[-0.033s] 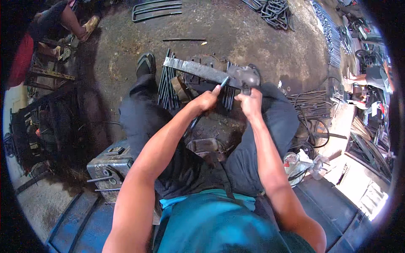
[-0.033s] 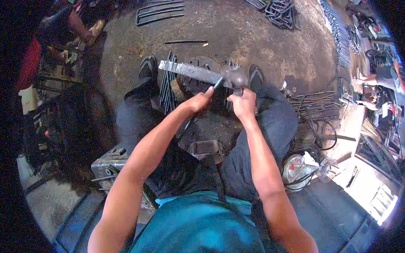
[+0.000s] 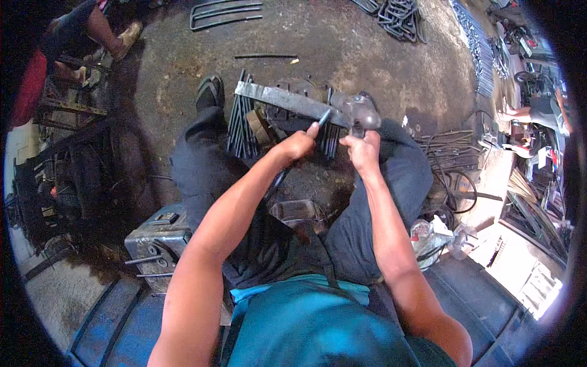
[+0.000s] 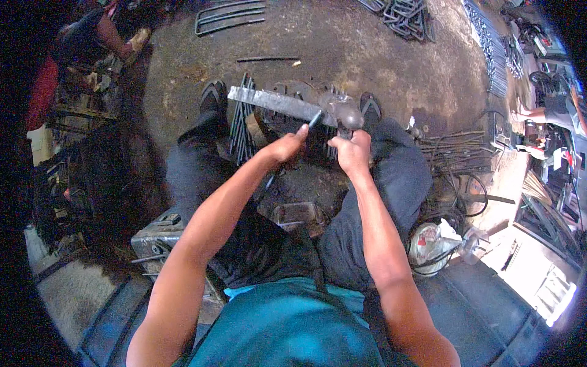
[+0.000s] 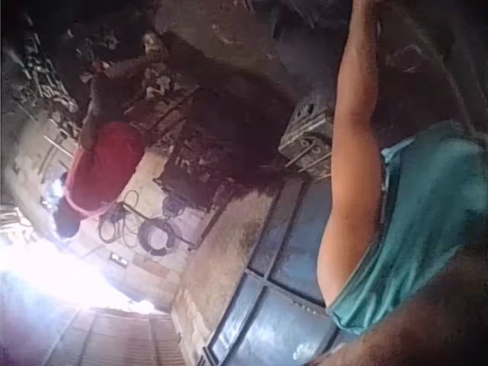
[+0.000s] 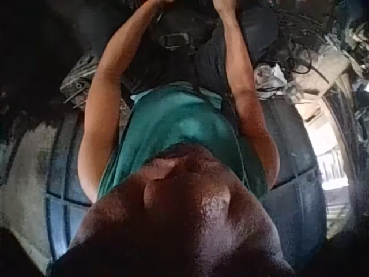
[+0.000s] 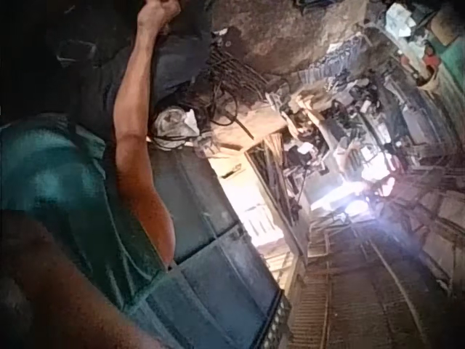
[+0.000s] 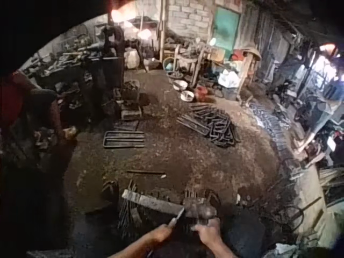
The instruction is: Straightening a metal bar by hammering it against a solid metal block.
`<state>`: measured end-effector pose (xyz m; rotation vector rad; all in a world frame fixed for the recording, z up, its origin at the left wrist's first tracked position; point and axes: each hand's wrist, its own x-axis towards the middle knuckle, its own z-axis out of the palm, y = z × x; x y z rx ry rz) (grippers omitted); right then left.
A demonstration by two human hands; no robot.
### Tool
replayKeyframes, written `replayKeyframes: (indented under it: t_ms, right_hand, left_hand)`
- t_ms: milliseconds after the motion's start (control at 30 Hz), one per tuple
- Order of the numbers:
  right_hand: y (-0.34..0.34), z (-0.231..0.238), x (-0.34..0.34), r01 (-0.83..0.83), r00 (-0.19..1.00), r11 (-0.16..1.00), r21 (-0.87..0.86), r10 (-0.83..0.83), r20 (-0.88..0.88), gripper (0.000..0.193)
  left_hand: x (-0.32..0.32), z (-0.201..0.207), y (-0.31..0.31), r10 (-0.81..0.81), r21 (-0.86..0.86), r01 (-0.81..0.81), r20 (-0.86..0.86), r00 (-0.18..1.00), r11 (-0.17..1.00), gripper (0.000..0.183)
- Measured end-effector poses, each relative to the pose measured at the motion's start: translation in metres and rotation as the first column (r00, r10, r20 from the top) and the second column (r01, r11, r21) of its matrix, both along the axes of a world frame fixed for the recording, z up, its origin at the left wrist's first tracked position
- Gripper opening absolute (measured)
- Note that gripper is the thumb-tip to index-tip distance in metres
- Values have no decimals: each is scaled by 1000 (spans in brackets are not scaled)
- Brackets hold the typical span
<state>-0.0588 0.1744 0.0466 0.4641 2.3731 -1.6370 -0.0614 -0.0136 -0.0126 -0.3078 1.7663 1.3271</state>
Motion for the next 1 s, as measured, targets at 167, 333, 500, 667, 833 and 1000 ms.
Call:
replayKeyframes:
  t_ms: [167, 333, 500, 667, 833, 1000]
  right_hand:
    - [4, 3, 9, -4, 996, 999, -49, -1, -94, 19]
    - [1, -13, 0, -23, 999, 998, 67, 21, 25, 15]
    - [7, -7, -1, 54, 991, 998, 15, -55, 120, 12]
    - [10, -8, -4, 95, 980, 991, -97, -76, 182, 12]
    - [6, -1, -4, 140, 952, 968, -208, -74, 296, 15]
    - [5, 3, -8, 136, 947, 960, -246, -53, 317, 16]
  left_hand:
    - [-1, 17, 8, 19, 113, -35, 137, 990, 993, 83]
    - [3, -5, 4, -50, 65, 44, 100, 994, 997, 83]
    - [3, -3, 3, -27, 70, 20, 102, 994, 997, 74]
    - [2, 7, -12, 68, 96, -67, -7, 998, 993, 62]
    - [-1, 34, -25, 160, 293, -187, 114, 980, 937, 51]
    - [1, 40, -34, 159, 355, -214, 178, 971, 910, 52]
